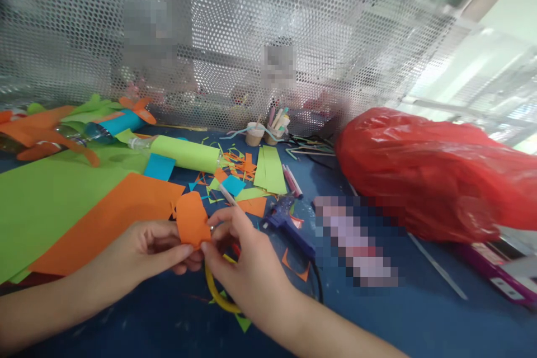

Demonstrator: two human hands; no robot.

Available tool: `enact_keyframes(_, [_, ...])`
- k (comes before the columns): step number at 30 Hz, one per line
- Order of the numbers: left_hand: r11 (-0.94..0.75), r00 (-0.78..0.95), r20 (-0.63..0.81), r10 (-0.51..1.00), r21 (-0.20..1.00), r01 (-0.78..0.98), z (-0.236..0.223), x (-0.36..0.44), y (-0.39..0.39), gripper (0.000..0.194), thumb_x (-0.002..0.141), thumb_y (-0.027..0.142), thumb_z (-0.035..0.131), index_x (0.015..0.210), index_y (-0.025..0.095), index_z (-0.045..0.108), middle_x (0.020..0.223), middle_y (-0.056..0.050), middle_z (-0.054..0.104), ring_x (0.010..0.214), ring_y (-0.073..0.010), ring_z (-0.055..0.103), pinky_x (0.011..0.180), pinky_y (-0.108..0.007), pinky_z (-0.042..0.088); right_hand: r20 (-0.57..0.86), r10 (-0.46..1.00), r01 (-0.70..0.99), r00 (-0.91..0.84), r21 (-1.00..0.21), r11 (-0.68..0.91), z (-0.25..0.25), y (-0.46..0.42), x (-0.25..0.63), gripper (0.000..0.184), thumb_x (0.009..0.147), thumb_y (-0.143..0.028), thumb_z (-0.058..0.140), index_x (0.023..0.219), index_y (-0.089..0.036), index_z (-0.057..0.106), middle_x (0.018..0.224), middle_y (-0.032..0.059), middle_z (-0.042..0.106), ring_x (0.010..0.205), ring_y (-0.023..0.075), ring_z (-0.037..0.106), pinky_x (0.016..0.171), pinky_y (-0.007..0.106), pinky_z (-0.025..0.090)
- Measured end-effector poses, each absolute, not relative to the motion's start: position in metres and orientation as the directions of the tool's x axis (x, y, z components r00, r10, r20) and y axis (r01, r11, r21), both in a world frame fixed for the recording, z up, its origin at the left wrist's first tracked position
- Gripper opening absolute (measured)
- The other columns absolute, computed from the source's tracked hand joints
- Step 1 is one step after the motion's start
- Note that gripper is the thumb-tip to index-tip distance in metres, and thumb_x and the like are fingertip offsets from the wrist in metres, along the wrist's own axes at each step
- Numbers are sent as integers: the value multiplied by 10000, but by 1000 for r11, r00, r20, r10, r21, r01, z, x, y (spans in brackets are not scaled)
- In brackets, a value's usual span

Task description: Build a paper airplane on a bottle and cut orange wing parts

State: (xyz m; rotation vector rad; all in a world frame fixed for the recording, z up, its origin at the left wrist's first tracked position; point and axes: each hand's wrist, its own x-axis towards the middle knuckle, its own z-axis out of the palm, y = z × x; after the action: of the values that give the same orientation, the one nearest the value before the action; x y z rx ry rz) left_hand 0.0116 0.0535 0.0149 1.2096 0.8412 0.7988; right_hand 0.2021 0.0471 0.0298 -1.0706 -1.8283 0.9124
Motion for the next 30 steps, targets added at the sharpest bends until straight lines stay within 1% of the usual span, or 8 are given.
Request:
enact_keyframes(6, [152, 421, -87, 903, 980, -124, 14, 12, 54, 71, 827, 178, 672, 819, 215, 732, 798, 19, 785, 793, -157, 737, 739, -221, 570, 236, 908, 245, -346, -912, 330, 31, 46, 203, 186, 886, -127, 548, 992, -268, 491, 747, -62, 592, 687, 104, 615, 637, 201, 484])
enact_keyframes(10, [138, 416, -74, 906, 982, -125, 13, 12, 55, 63, 842, 204, 667, 876, 214, 719, 815, 13, 785, 789, -153, 735, 728, -215, 565, 254, 896, 267, -363, -893, 362, 33, 46, 205, 119, 906, -122, 547, 880, -239, 548, 769, -44, 618, 709, 104, 627, 654, 199, 487])
enact_keyframes(13, [167, 407, -105, 907, 978, -121, 12, 11, 56, 156, 824, 204, 687, 980, 212, 685, 757, 20, 783, 735, -146, 739, 708, -214, 564, 268, 874, 322, -406, -853, 411, 34, 48, 206, 146, 918, -126, 542, 846, -219, 629, 777, -21, 682, 714, 112, 647, 671, 207, 494])
enact_keyframes(16, [209, 373, -150, 916, 970, -123, 14, 11, 58, 244, 765, 183, 736, 993, 210, 654, 656, 48, 760, 656, -133, 731, 689, -208, 559, 305, 851, 362, -428, -805, 470, 35, 50, 206, 174, 845, -70, 592, 873, -204, 698, 816, 9, 731, 742, 138, 675, 684, 227, 512])
enact_keyframes(19, [232, 415, -157, 896, 963, -137, 17, 10, 60, 129, 761, 198, 736, 879, 198, 685, 664, 40, 754, 644, -121, 720, 643, -181, 543, 339, 836, 343, -432, -795, 500, 34, 52, 207, 200, 794, -48, 647, 900, -199, 725, 840, 22, 744, 760, 150, 693, 700, 229, 530])
enact_keyframes(23, [252, 474, -159, 866, 957, -141, 18, 9, 63, 56, 807, 240, 715, 822, 187, 726, 739, 12, 760, 707, -128, 724, 635, -172, 536, 371, 824, 326, -429, -787, 524, 31, 53, 207, 153, 824, -86, 668, 892, -206, 734, 830, 16, 747, 761, 144, 697, 719, 225, 529])
enact_keyframes(27, [187, 479, -113, 871, 976, -110, 12, 8, 64, 42, 839, 223, 692, 846, 203, 729, 774, 15, 764, 739, -127, 719, 655, -178, 534, 285, 878, 333, -384, -845, 419, 26, 54, 206, 100, 837, -130, 663, 858, -225, 684, 787, -14, 722, 716, 131, 675, 655, 221, 509])
enact_keyframes(30, [147, 481, -93, 872, 986, -76, 8, 8, 63, 52, 856, 224, 673, 873, 207, 718, 788, 10, 769, 754, -130, 714, 667, -188, 534, 197, 931, 276, -307, -918, 286, 23, 54, 205, 162, 822, -132, 649, 896, -248, 564, 740, -56, 652, 663, 117, 642, 604, 213, 491])
